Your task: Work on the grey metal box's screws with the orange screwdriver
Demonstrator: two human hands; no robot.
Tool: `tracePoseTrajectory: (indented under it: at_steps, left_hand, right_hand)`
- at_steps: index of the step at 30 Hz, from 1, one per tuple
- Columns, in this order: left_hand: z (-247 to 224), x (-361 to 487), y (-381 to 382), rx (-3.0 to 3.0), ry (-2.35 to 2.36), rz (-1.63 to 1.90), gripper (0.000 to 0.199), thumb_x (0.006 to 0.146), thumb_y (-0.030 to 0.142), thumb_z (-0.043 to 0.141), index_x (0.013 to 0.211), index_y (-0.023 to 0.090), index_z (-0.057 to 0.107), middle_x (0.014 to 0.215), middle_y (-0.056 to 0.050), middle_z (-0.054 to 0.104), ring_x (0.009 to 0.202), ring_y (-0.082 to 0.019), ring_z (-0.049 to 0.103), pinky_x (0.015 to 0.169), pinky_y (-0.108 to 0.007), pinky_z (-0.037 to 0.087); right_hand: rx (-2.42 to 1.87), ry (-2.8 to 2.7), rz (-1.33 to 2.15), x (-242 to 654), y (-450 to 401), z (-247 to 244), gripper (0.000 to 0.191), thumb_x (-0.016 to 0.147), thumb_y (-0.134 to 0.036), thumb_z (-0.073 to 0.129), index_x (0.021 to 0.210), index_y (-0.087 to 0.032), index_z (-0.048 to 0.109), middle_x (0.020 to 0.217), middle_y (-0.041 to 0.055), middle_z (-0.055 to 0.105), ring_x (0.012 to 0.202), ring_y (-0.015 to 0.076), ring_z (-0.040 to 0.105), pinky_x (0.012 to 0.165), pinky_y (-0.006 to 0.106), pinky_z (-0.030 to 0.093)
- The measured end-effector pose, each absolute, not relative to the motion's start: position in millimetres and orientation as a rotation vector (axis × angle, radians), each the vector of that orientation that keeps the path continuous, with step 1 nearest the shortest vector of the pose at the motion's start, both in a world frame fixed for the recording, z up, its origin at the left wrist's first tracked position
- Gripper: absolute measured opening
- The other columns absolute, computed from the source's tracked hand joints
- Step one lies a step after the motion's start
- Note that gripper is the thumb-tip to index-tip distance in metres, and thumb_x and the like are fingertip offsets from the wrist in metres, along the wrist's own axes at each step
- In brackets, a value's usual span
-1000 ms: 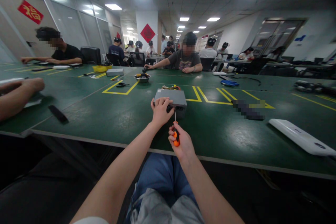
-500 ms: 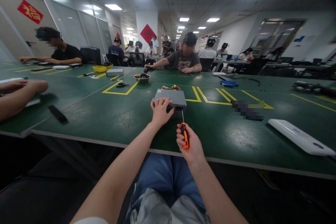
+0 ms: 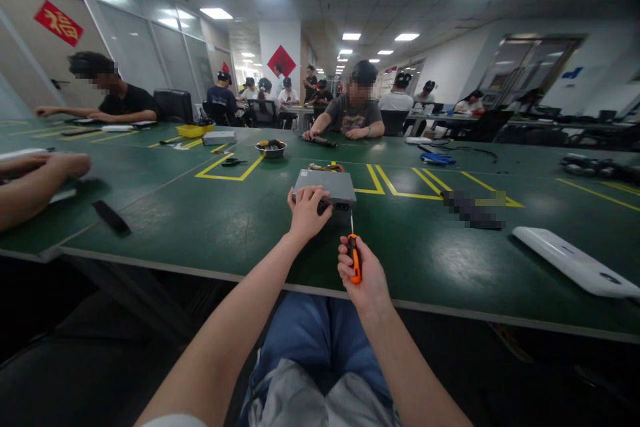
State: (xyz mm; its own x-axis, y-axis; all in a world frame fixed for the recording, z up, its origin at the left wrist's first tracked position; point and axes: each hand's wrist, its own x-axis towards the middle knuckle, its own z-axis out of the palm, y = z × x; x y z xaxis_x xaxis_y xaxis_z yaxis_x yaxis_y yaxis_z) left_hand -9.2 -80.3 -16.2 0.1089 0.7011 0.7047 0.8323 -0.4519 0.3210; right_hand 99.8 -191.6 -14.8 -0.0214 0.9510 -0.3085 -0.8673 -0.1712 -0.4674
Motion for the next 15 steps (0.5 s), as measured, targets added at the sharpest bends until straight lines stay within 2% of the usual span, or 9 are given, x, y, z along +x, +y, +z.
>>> tracePoseTrajectory:
  at_steps: [9,15]
  left_hand:
    - [-16.2,-8.7,-79.2,-2.209,-1.545,-1.256,0.025,0.076,0.034,0.059,0.101,0.030,0.057,0.118,0.000,0.056,0.116,-0.023,0.042,0.109,-0.047,0.011]
    - [-16.4,-9.2,-79.2,-2.207,-1.534,-1.279,0.025,0.075,0.034,0.060,0.100,0.029,0.057,0.117,0.000,0.057,0.115,-0.023,0.043,0.109,-0.047,0.010]
  right_hand:
    - [-0.658,-0.174,1.607,98.9,-191.9,-12.6,0.027,0.091,-0.022,0.037,0.076,-0.009,0.056,0.055,-0.0008,0.050,0.035,0.0011,0.037,0.027,0.009,0.027]
    - [-0.671,-0.168,1.547,97.1,-190.6,-13.2,0.017,0.086,-0.020,0.048,0.072,-0.012,0.053,0.057,-0.0019,0.050,0.036,0.0011,0.036,0.027,0.009,0.027]
